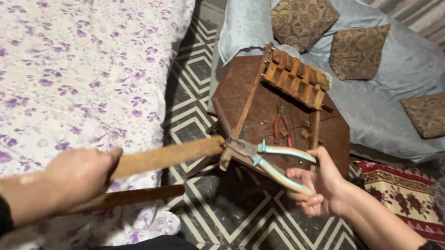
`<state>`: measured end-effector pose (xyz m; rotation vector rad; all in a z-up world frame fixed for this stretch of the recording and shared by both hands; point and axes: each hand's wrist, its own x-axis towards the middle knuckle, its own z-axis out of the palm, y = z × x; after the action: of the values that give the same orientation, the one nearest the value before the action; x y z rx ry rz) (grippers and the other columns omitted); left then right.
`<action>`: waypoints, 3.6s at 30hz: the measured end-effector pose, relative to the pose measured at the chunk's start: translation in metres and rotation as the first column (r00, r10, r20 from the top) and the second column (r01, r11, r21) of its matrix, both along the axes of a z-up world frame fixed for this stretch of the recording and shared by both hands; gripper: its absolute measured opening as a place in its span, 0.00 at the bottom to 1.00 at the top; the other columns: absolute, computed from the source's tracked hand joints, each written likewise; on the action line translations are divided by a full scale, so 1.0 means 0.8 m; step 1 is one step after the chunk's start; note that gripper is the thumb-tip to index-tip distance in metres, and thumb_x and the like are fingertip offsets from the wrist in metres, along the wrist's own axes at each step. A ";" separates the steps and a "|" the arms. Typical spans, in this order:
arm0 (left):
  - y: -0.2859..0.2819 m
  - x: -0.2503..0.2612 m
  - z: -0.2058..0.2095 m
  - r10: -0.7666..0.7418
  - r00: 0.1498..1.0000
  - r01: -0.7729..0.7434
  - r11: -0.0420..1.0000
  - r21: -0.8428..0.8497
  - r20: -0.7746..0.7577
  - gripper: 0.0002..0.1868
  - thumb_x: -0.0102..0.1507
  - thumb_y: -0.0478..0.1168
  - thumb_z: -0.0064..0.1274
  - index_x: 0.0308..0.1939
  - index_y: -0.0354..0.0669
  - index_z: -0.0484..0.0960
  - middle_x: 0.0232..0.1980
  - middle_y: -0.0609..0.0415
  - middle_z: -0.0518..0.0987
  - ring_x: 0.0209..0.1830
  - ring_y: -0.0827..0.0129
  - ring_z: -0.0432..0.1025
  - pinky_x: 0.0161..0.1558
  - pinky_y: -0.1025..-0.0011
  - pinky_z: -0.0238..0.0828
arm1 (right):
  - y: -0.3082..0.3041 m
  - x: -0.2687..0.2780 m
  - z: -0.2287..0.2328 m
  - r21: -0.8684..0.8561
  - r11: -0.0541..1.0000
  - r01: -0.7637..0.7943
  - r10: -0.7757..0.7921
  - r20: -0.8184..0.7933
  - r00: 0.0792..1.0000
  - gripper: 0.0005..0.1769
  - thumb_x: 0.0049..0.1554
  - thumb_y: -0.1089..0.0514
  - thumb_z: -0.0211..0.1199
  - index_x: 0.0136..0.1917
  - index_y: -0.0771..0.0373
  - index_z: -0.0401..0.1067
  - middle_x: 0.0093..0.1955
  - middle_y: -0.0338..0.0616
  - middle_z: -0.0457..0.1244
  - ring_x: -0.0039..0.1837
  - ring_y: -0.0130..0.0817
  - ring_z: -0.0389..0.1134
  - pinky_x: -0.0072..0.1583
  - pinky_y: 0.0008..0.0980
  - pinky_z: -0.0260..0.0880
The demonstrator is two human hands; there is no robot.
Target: The person assembles a wooden chair frame by hand, using a screwdriver to tighten screws and pliers to adjust joints. They handle wooden slats and a chair frame, working on the floor next to a bed and a small table with tools.
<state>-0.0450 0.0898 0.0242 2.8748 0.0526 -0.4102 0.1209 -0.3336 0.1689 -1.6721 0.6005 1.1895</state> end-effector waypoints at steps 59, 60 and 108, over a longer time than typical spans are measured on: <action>-0.006 -0.250 -0.197 -0.236 0.971 0.237 0.971 -0.011 0.045 0.15 0.62 0.42 0.47 0.53 0.51 0.70 0.34 0.49 0.84 0.37 0.50 0.80 0.36 0.53 0.75 | 0.026 -0.410 -0.253 0.168 0.869 0.466 -0.459 -0.081 0.885 0.43 0.56 0.24 0.24 0.55 0.56 0.67 0.28 0.38 0.48 0.28 0.30 0.45 0.29 0.30 0.45; -0.011 -0.255 -0.204 -0.229 0.973 0.229 0.973 -0.004 0.015 0.15 0.63 0.42 0.46 0.55 0.52 0.69 0.34 0.48 0.84 0.38 0.49 0.80 0.37 0.53 0.75 | 0.024 -0.418 -0.269 0.158 0.850 0.502 -0.492 -0.096 0.865 0.43 0.56 0.24 0.24 0.56 0.55 0.67 0.29 0.37 0.49 0.28 0.29 0.46 0.28 0.30 0.44; 0.249 -0.132 -0.303 -0.082 0.972 0.043 0.983 -0.176 -0.220 0.17 0.66 0.34 0.44 0.59 0.37 0.68 0.46 0.33 0.83 0.49 0.44 0.80 0.54 0.55 0.75 | 0.231 -0.412 -0.435 0.608 0.620 0.496 -0.346 -0.356 0.868 0.41 0.52 0.21 0.31 0.60 0.49 0.63 0.37 0.51 0.61 0.28 0.32 0.52 0.59 0.59 0.70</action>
<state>-0.1508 0.2891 -0.2179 2.6549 -0.0327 -0.7179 -0.2089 -0.1486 -0.1795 -0.7130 0.5462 1.0482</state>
